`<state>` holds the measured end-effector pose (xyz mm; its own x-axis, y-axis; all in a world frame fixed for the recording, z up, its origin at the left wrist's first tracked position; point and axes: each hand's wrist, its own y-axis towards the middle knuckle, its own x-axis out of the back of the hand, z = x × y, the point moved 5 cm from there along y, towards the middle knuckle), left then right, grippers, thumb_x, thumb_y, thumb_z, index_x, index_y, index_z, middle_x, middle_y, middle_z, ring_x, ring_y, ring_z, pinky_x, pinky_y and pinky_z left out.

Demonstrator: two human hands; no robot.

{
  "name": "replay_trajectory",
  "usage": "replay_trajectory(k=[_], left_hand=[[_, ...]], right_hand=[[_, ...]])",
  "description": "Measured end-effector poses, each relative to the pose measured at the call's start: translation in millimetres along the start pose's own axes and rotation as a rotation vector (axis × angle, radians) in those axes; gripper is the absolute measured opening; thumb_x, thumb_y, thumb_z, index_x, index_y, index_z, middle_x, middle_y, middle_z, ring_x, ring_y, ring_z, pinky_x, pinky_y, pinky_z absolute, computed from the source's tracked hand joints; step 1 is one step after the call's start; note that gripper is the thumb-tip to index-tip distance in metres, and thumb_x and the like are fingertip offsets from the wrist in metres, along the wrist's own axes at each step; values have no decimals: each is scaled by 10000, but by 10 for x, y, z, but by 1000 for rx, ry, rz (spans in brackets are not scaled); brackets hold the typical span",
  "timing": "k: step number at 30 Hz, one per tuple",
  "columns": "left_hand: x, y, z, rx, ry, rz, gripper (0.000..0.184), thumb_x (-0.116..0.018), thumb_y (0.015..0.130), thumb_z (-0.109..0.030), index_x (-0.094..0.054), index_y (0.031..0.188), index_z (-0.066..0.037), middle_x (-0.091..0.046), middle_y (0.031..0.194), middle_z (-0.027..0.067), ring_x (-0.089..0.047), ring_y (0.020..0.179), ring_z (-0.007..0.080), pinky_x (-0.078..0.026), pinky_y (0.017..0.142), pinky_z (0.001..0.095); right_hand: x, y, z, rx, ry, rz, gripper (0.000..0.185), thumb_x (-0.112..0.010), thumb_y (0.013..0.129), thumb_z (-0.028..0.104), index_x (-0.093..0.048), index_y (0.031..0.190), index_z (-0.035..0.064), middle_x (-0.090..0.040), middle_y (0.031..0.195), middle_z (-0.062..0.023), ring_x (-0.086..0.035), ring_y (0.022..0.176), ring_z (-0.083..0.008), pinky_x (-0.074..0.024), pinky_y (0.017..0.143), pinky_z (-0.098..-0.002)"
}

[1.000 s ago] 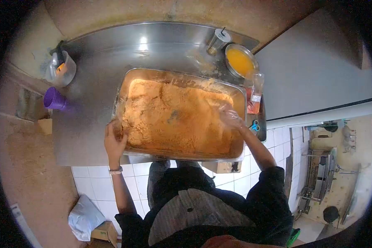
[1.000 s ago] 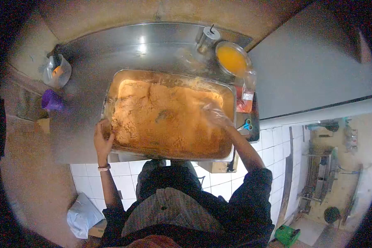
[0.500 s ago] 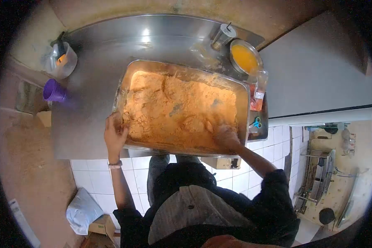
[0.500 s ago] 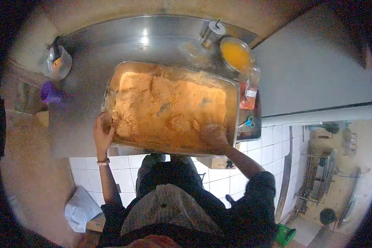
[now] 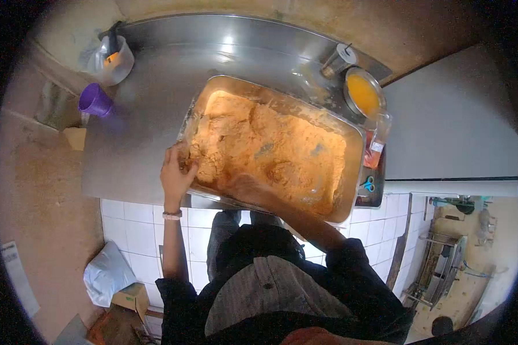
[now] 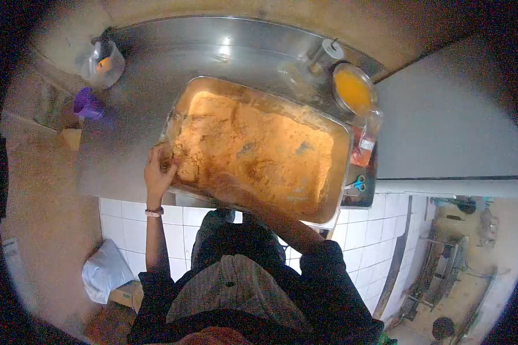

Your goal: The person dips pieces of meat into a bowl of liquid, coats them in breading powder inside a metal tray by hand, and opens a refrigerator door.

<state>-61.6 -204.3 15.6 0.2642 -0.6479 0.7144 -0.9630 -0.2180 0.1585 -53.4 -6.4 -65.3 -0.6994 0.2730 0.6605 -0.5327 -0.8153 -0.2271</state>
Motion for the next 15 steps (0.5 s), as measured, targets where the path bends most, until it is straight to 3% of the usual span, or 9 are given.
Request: replay_trajectory(k=[5, 10, 13, 15], left_hand=[[1, 0, 6, -52, 15, -38, 503, -700, 729, -256, -529, 1182, -119, -571, 1098, 116, -585, 983, 338, -490, 797, 420], [27, 27, -70, -126, -1, -49, 494, -703, 723, -212, -529, 1173, -107, -584, 1097, 117, -586, 999, 335, -493, 799, 411], [16, 27, -31, -65, -41, -19, 482, -700, 720, -183, -532, 1166, -107, -587, 1113, 117, -587, 1008, 339, -493, 811, 405], [10, 11, 10, -111, -26, -65, 466, -703, 729, -192, -539, 1158, -114, -585, 1124, 119, -591, 1003, 344, -496, 806, 405]], right_hand=[[-79, 551, 175, 37, -178, 3, 341, -515, 905, 274, -600, 1147, 49, -641, 915, -166, -628, 909, -303, -480, 851, -449], [-100, 563, 84, 87, -164, 34, 358, -554, 893, 305, -600, 1144, 54, -632, 970, -151, -611, 947, -299, -469, 873, -434], [-69, 370, -72, 105, -25, 33, 370, -576, 886, 324, -600, 1142, 57, -627, 1003, -143, -601, 970, -296, -463, 886, -425], [84, 45, -256, 57, 233, -37, 380, -592, 881, 336, -600, 1140, 59, -623, 1025, -137, -594, 985, -295, -459, 895, -419]])
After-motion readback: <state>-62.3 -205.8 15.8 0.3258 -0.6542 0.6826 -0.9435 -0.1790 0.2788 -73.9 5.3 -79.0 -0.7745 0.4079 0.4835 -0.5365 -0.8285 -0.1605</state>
